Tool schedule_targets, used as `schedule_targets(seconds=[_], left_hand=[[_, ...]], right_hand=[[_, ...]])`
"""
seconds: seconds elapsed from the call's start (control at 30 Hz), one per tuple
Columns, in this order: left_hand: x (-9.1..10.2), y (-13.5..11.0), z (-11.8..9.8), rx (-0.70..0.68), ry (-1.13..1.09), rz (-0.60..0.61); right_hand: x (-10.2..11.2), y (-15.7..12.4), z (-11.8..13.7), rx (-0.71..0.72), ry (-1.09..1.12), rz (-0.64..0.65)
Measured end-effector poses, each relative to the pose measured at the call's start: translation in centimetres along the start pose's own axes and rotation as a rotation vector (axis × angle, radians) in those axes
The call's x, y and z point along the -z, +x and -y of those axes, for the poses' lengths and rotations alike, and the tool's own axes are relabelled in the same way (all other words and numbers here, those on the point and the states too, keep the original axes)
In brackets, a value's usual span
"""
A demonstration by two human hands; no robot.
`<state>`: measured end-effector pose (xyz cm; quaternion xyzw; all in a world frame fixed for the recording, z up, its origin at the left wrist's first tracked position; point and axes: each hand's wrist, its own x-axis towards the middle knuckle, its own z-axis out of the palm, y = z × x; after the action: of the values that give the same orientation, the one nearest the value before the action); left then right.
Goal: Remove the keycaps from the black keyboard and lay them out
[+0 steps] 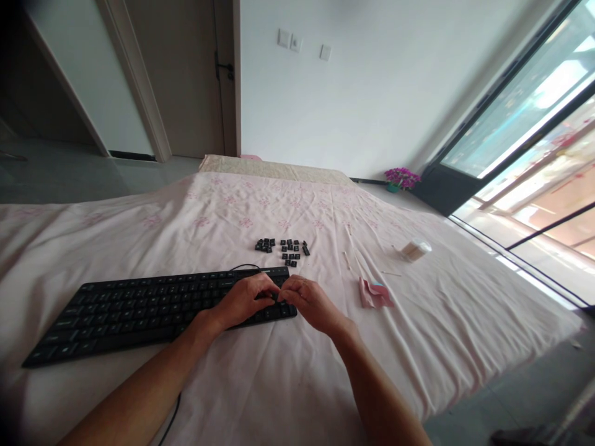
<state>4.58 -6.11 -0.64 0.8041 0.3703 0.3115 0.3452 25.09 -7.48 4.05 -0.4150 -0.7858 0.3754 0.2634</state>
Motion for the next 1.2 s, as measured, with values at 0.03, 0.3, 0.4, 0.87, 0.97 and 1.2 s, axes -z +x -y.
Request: schedule_targets(seconds=[0.03,0.3,0.4,0.87,0.97,1.2], left_hand=[[0.0,0.0,0.0,-0.006,0.006,0.009],[-1.2,0.9,-0.6,0.011,0.249,0.009],[-1.8,1.2,-0.8,-0.013,0.331,-0.006],[-1.7,1.0,-0.6,0.006,-0.056,-0.181],[-1.4,1.0,-0.8,0.055,-0.111,-0.2],[-1.5,1.0,-0.3,0.151,-0.398,-0.2]], right_hand=[[-0.1,0.0,0.1,0.0,-0.016,0.001],[-0.5,0.1,0.7,0.128,-0.227,0.011],[-1.1,0.0,0.5,0.161,-0.181,-0.023],[-1.5,0.7,2.3,0.326,-0.434,-0.126],[-2.0,0.8,2.1,0.403,-0.463,-0.106],[-1.6,0.8,0.6,0.053,-0.586,-0.218]])
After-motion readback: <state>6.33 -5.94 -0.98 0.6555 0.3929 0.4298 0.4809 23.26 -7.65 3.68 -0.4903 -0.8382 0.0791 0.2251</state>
